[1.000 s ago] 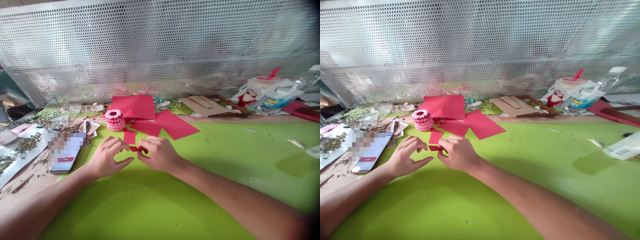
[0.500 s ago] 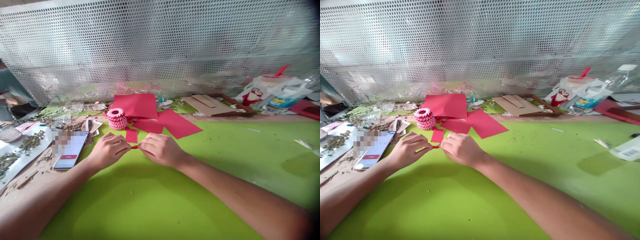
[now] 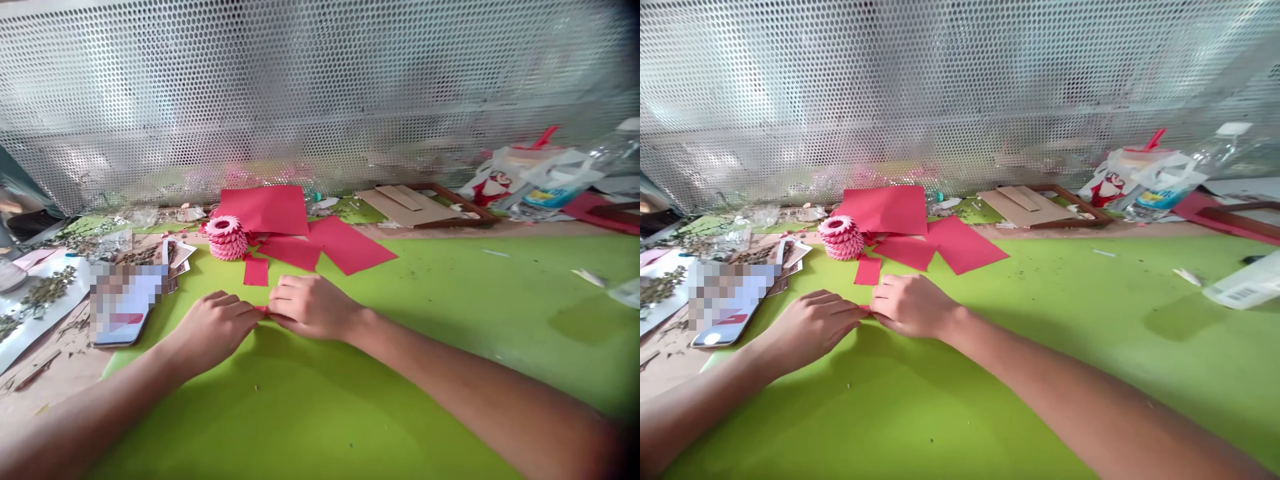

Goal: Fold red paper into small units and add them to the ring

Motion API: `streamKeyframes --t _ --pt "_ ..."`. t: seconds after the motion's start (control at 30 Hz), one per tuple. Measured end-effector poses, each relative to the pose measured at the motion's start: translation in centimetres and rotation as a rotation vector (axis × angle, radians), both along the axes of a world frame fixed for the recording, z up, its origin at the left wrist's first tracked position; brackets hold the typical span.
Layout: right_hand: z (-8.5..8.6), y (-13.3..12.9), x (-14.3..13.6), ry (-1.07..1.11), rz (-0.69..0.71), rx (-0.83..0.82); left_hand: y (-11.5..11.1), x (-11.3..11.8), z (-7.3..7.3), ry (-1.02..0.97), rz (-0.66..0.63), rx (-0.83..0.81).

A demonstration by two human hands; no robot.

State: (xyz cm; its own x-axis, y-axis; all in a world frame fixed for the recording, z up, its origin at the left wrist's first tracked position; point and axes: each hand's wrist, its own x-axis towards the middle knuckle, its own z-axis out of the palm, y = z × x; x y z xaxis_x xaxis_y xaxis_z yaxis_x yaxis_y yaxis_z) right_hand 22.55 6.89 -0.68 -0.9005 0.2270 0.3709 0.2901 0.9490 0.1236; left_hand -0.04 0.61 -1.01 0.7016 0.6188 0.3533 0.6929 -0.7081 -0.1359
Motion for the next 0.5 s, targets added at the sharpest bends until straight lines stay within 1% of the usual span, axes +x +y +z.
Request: streamKeyframes --t 0.1,0.2,0.4,0.5 --pt "-0.06 0.08 0.00 0.024 0.018 -0.015 0.39 -0.30 -0.17 -0.013 -0.022 0.010" --pt "0.02 0.17 0.12 0.022 0.031 -0.027 0.66 -0.35 -0.22 -0.041 -0.017 -0.012" --pt "0.09 0.63 0.79 -0.004 0.058 -0.108 0.28 -0.17 0.22 -0.037 0.021 -0.129" --pt "0.03 0.85 0.95 0.020 0.057 -0.203 -0.01 -0.20 0.54 -0.029 0.022 -0.185"
